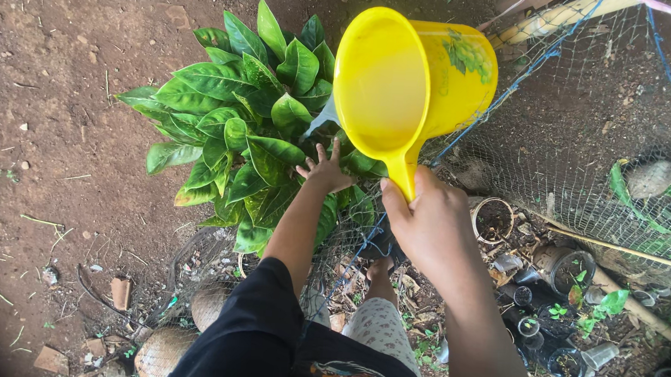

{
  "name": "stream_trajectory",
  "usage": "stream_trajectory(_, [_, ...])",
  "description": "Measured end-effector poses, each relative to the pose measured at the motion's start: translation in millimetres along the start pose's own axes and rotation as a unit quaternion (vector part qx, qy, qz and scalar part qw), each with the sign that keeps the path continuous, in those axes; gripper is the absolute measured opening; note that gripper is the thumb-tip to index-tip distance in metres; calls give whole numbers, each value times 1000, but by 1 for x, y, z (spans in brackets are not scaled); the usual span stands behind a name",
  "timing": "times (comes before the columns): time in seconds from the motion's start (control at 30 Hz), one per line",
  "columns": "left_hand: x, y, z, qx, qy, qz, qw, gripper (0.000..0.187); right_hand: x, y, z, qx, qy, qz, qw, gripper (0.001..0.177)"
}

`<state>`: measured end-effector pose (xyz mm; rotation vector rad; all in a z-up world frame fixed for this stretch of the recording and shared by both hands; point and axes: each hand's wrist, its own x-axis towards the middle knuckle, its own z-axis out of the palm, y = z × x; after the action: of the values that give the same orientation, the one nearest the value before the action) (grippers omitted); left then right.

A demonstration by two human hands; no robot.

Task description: The person carries a yellow pitcher and pours water onto plants in a garden, refilling the pitcher from a black bucket.

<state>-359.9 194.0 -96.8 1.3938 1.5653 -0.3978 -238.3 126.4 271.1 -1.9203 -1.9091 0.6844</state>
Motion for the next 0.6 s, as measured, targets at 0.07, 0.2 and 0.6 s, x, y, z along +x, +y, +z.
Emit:
stream_trajectory(0.07, [-1, 1, 1, -2, 0, 0, 1000, 129, -1, -1, 0, 0, -15, 39, 999, 28])
stream_trajectory(0.2, [-4, 2, 0, 2, -4, -7, 1000, 130, -1, 0, 3, -8, -9, 44, 999, 29])
stream_trajectory(0.6, [-15, -3, -5, 1, -1, 0, 1000, 130, -2, 2, 7, -7, -11, 64, 998, 29])
